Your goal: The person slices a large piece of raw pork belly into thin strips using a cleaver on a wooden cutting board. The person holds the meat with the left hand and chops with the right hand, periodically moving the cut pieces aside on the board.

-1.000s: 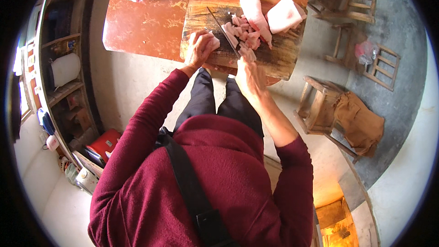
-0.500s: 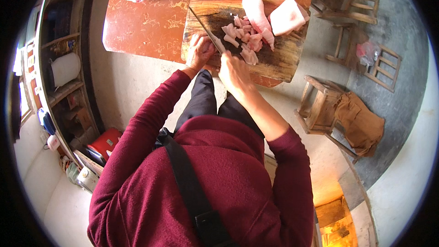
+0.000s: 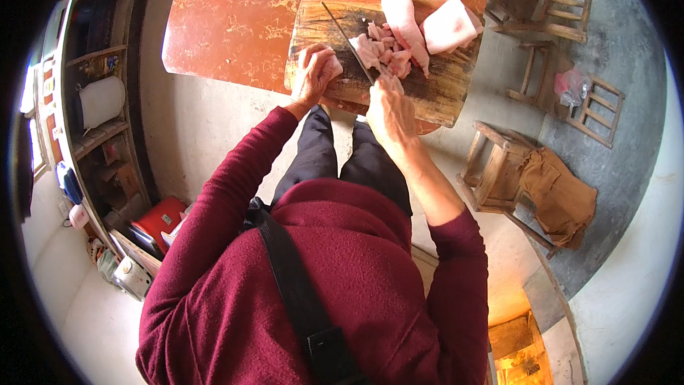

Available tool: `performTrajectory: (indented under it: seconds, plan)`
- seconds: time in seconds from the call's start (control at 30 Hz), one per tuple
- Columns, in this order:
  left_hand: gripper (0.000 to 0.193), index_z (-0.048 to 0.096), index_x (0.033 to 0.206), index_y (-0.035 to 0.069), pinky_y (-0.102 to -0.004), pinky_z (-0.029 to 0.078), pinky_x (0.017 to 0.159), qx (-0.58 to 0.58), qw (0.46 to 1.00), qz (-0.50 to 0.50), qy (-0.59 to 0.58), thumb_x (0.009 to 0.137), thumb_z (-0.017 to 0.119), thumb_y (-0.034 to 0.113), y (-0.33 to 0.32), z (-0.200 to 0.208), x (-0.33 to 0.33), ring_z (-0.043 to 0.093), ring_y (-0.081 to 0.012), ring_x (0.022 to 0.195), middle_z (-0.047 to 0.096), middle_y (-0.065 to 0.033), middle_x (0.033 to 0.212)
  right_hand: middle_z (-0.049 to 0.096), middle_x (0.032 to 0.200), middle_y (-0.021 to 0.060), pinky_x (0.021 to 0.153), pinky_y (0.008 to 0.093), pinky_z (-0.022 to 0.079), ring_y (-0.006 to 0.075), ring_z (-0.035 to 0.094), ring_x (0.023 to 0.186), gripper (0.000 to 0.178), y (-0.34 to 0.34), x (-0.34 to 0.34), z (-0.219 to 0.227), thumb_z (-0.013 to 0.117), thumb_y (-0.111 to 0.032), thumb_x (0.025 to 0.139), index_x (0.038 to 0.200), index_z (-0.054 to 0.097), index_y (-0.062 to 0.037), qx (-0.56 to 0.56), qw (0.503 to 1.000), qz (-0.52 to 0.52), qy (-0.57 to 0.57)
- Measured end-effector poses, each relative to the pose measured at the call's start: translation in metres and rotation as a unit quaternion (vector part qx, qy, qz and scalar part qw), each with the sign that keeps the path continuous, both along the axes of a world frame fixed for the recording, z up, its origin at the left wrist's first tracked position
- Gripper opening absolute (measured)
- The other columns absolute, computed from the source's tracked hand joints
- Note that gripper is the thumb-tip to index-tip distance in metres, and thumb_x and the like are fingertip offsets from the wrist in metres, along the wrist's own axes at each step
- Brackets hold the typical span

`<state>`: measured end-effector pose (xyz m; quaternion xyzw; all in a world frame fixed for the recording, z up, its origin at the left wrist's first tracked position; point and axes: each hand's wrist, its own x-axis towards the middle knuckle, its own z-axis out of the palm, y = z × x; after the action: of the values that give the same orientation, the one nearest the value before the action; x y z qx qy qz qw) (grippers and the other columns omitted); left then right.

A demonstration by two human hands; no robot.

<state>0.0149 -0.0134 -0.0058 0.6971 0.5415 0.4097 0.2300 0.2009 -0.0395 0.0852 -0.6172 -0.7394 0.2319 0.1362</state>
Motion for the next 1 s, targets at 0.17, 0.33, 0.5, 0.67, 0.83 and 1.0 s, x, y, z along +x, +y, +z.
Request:
performTrajectory:
  seconds: [0.17, 0.33, 0.5, 0.67, 0.83, 1.0]
  plan:
    - [0.022, 0.054, 0.098, 0.005, -0.0415, 0.042, 0.083, 0.007, 0.999, -0.01, 0.032, 0.077, 0.059, 0.006, 0.0, -0.013, -0.003, 0.049, -0.0349, 0.095, 0.052, -0.0152, 0.103, 0.057, 0.058, 0.0226, 0.056, 0.0445, 0.048, 0.0379, 0.061, 0.058, 0.01, -0.024, 0.0, 0.025, 0.048, -0.007, 0.081, 0.081, 0.052, 0.0027, -0.117, 0.993, 0.031, -0.01]
    - [0.023, 0.053, 0.096, 0.004, -0.0404, 0.043, 0.079, -0.012, 0.999, 0.003, 0.043, 0.074, 0.06, 0.003, 0.0, -0.005, -0.001, 0.05, -0.0343, 0.091, 0.053, -0.0145, 0.097, 0.058, 0.061, 0.0247, 0.06, 0.0476, 0.048, 0.0404, 0.061, 0.061, 0.011, -0.025, -0.009, 0.029, 0.047, -0.006, 0.079, 0.081, 0.051, 0.0037, -0.173, 0.985, 0.01, 0.002]
    - [0.022, 0.054, 0.093, 0.005, -0.0395, 0.043, 0.079, -0.002, 1.0, -0.008, 0.02, 0.072, 0.062, 0.003, 0.002, -0.003, 0.0, 0.05, -0.0337, 0.09, 0.053, -0.0132, 0.095, 0.059, 0.066, 0.0269, 0.06, 0.0486, 0.048, 0.0419, 0.061, 0.066, 0.012, 0.0, -0.033, 0.005, 0.046, -0.006, 0.079, 0.082, 0.052, 0.0039, -0.148, 0.988, 0.006, 0.035]
    - [0.022, 0.055, 0.092, 0.005, -0.0391, 0.044, 0.079, 0.0, 0.999, 0.001, 0.041, 0.071, 0.063, 0.004, 0.0, -0.008, -0.001, 0.051, -0.0332, 0.09, 0.054, -0.0129, 0.096, 0.059, 0.066, 0.0263, 0.058, 0.0463, 0.049, 0.0397, 0.062, 0.065, 0.015, 0.052, -0.06, -0.031, 0.046, -0.008, 0.079, 0.083, 0.055, 0.0041, -0.041, 0.996, 0.03, 0.067]
    - [0.023, 0.053, 0.097, 0.005, -0.039, 0.043, 0.082, -0.003, 0.999, 0.002, 0.038, 0.075, 0.061, 0.005, 0.0, -0.006, -0.001, 0.05, -0.0333, 0.095, 0.053, -0.0136, 0.099, 0.059, 0.064, 0.0235, 0.054, 0.0433, 0.049, 0.0365, 0.062, 0.061, 0.012, 0.043, -0.036, 0.008, 0.046, -0.005, 0.079, 0.083, 0.054, 0.0025, -0.075, 0.996, 0.035, 0.013]
    - [0.024, 0.051, 0.099, 0.004, -0.0402, 0.043, 0.083, 0.002, 0.999, 0.028, 0.024, 0.076, 0.061, 0.005, -0.001, -0.005, 0.003, 0.049, -0.0356, 0.097, 0.051, -0.0166, 0.104, 0.056, 0.057, 0.0222, 0.053, 0.0458, 0.046, 0.0375, 0.06, 0.059, 0.009, -0.001, -0.011, 0.023, 0.046, -0.006, 0.081, 0.078, 0.051, 0.0018, -0.101, 0.993, 0.049, 0.025]
